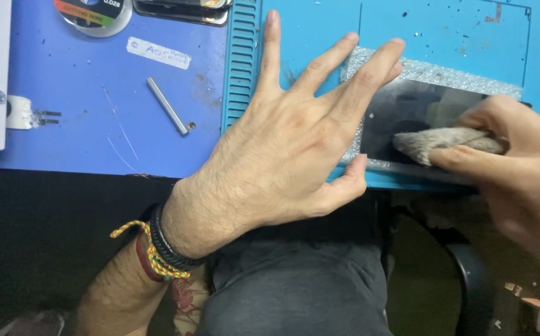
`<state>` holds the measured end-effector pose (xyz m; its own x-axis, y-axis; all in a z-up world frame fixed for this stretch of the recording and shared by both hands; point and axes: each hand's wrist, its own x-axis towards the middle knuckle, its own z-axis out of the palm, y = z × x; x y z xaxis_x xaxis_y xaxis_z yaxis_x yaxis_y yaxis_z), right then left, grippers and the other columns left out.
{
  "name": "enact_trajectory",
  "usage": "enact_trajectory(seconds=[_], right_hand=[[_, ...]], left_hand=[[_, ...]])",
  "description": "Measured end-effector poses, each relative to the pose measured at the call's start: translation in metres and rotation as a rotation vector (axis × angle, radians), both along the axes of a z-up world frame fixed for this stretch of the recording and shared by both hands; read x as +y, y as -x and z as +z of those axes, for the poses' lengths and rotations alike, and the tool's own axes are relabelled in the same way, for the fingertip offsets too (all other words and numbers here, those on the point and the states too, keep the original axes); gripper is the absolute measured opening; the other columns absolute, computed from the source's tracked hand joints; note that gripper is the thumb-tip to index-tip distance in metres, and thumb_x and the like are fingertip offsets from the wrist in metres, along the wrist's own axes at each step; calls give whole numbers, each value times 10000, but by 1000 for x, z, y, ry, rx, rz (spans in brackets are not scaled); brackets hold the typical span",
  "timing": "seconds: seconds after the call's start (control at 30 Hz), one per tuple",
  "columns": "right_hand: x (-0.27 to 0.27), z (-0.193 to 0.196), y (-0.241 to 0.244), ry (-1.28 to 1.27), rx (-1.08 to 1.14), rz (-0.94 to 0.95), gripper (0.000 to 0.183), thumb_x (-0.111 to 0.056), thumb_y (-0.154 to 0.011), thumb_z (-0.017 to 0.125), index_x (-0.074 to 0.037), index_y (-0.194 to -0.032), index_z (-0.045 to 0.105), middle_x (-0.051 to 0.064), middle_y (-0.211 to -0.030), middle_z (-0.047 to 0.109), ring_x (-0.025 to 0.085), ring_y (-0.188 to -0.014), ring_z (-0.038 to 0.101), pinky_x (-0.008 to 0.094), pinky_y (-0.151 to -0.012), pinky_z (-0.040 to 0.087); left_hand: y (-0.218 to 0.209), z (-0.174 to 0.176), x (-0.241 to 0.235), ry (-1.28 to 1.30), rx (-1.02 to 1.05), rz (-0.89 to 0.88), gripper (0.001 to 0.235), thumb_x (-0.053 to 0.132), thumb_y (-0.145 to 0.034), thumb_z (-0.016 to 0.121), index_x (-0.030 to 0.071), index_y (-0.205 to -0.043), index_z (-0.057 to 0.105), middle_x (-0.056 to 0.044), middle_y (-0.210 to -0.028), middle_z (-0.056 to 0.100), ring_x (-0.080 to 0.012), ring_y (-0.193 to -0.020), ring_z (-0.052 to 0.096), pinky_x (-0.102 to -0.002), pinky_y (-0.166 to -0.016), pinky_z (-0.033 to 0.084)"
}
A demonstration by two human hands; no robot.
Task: Cleaning a smartphone screen with a cloth and liquid to remove residue
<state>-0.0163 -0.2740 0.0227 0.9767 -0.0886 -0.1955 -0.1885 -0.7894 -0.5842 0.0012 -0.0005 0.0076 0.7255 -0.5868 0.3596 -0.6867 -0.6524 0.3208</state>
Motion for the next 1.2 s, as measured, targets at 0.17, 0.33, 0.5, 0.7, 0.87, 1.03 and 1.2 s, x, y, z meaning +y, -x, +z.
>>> enact_trajectory(seconds=[0.17, 0.33, 0.5, 0.7, 0.87, 1.03, 1.2], right_hand=[[4, 28, 1, 251, -109, 443, 90, -6, -1018, 620, -36, -1079, 677, 99, -1013, 623, 222, -759, 591, 336, -618, 415], [-4, 20, 6, 75, -63, 321, 89, -76, -1019, 689, 10, -1010, 710, 130, -1008, 585, 190, -801, 559, 288, -689, 402], [-19, 20, 4, 203, -254, 718, 271, 22, -1039, 528, -72, -1197, 728, 211, -1079, 571, 329, -823, 565, 406, -718, 400], [11, 42, -2, 513, -241, 782, 412, 82, -906, 567, -165, -1185, 742, 83, -1153, 633, 322, -696, 662, 447, -481, 453], [2, 33, 6, 417, -231, 671, 308, 8, -994, 544, -137, -1174, 747, 100, -1158, 608, 279, -781, 650, 398, -586, 443], [2, 35, 13, 790, -237, 781, 483, -79, -846, 544, -390, -1192, 677, -29, -1243, 614, 262, -605, 731, 455, -405, 447], [32, 38, 10, 841, -354, 838, 404, -86, -826, 591, -316, -1157, 620, 7, -1196, 606, 215, -623, 717, 397, -364, 440]], left_hand=[[0, 1, -2, -3, -1, -6, 831, 383, -957, 718, 27, -1589, 313, -11, -1679, 467, -332, -1560, 457, -834, -1205, 122], [0, 0, 1, 3, -7, 0, 832, 393, -955, 725, 26, -1583, 322, -25, -1675, 479, -334, -1557, 454, -835, -1200, 132], [0, 1, 0, -9, 5, -2, 829, 391, -977, 712, 29, -1591, 290, -2, -1686, 462, -335, -1578, 451, -830, -1210, 123], [0, 1, 0, -10, 0, -6, 804, 376, -985, 704, 21, -1588, 309, -15, -1674, 454, -336, -1570, 429, -834, -1206, 117], [1, 0, 1, 19, 9, -6, 839, 359, -965, 684, 30, -1596, 237, 3, -1670, 531, -335, -1581, 445, -834, -1225, 109], [1, 2, -1, 7, 17, -16, 819, 350, -966, 666, 17, -1595, 261, 15, -1670, 520, -330, -1571, 438, -841, -1211, 115], [-2, 7, -2, -52, 20, -17, 805, 387, -947, 651, 21, -1609, 376, -17, -1691, 355, -313, -1559, 436, -822, -1204, 139]])
